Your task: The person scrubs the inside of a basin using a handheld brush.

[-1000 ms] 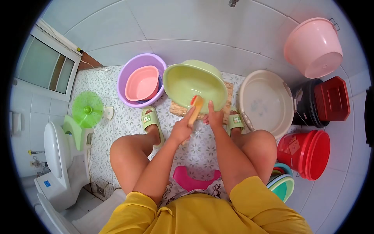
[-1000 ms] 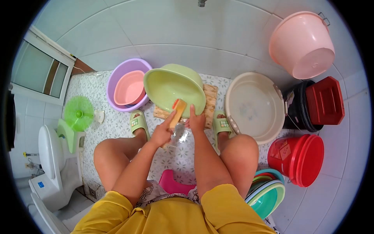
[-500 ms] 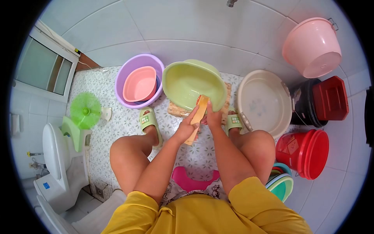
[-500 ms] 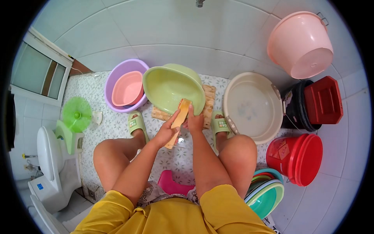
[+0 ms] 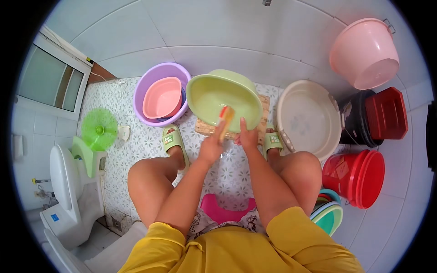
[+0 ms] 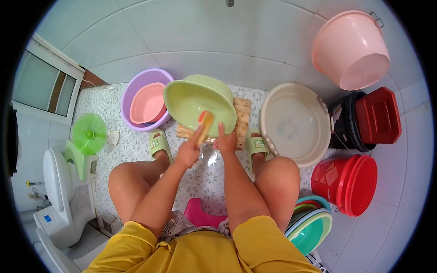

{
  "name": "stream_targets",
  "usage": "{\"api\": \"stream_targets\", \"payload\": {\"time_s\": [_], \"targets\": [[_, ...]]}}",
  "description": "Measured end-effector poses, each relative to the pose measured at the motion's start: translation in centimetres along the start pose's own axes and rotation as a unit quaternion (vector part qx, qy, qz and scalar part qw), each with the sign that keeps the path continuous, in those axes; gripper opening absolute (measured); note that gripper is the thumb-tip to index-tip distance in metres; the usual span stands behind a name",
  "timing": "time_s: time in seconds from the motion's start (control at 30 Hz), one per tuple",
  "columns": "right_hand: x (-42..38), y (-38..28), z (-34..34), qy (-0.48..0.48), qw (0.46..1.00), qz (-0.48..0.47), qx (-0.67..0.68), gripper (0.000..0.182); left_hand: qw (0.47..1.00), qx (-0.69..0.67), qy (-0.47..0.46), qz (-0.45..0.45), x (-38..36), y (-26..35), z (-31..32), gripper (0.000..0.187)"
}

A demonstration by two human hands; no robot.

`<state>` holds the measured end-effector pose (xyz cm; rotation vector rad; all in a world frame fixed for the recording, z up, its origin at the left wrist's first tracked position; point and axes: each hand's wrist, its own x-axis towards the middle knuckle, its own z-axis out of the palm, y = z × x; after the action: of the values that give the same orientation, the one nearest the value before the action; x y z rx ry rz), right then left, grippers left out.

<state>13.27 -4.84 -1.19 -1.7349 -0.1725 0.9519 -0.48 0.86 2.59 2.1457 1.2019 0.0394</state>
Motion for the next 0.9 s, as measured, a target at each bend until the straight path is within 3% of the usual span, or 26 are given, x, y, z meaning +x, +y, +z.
{"api": "stream_targets", "payload": {"time_s": [0.07, 0.13, 0.2, 0.23, 0.3, 0.4, 0.43, 0.57, 0.63, 0.67, 0.73, 0.77, 0.9], "targets": [[0.4, 0.5, 0.0, 0.003, 1.0, 0.008, 0.001, 0.047, 0.956, -0.245, -0.149, -0.06, -1.3, 2.2, 0.1, 0.072], [0.4, 0.6, 0.1, 0.01, 1.0, 0.004, -0.005, 0.047, 0.927, -0.321, -0.173, -0.088, -1.9, 2.6, 0.2, 0.071], [0.5, 0.6, 0.1, 0.016, 1.0, -0.001, -0.014, 0.047, 0.984, -0.155, -0.085, 0.004, -1.8, 1.0, 1.1, 0.075], [0.5, 0.6, 0.1, 0.015, 1.0, 0.009, -0.012, 0.048, 0.984, -0.155, -0.085, 0.004, -1.7, 0.5, 1.0, 0.075], [0.5, 0.5, 0.1, 0.012, 1.0, 0.019, -0.01, 0.048, 0.999, 0.027, -0.021, 0.022, -1.3, -0.4, 0.1, 0.08], [0.3, 0.3, 0.0, -0.001, 1.0, 0.024, -0.014, 0.05, 0.995, 0.081, 0.061, -0.023, -0.6, -1.6, -2.0, 0.083], [0.3, 0.3, 0.1, 0.001, 1.0, 0.02, -0.017, 0.05, 0.992, 0.109, 0.031, -0.058, -0.2, -1.2, -2.8, 0.084], [0.3, 0.1, 0.2, 0.003, 1.0, 0.018, -0.025, 0.051, 0.994, 0.096, 0.016, -0.058, -0.4, -0.6, -2.5, 0.082], [0.2, 0.1, 0.1, 0.005, 1.0, 0.016, -0.023, 0.05, 0.973, -0.182, -0.091, -0.108, -1.0, 0.6, -2.4, 0.076], [0.2, 0.1, 0.2, 0.006, 1.0, 0.013, -0.021, 0.049, 0.973, -0.182, -0.091, -0.108, -1.1, 0.5, -1.5, 0.076], [0.3, 0.4, 0.2, 0.009, 1.0, 0.006, -0.02, 0.048, 0.87, -0.455, -0.182, -0.06, -1.2, 1.3, -0.5, 0.069], [0.4, 0.5, 0.2, 0.013, 1.0, -0.001, -0.018, 0.048, 0.834, -0.503, -0.2, -0.104, -1.4, 1.6, -0.2, 0.068], [0.3, 0.4, 0.2, 0.011, 1.0, -0.002, -0.019, 0.047, 0.86, -0.452, -0.201, -0.124, -0.6, 0.7, -0.5, 0.07]]}}
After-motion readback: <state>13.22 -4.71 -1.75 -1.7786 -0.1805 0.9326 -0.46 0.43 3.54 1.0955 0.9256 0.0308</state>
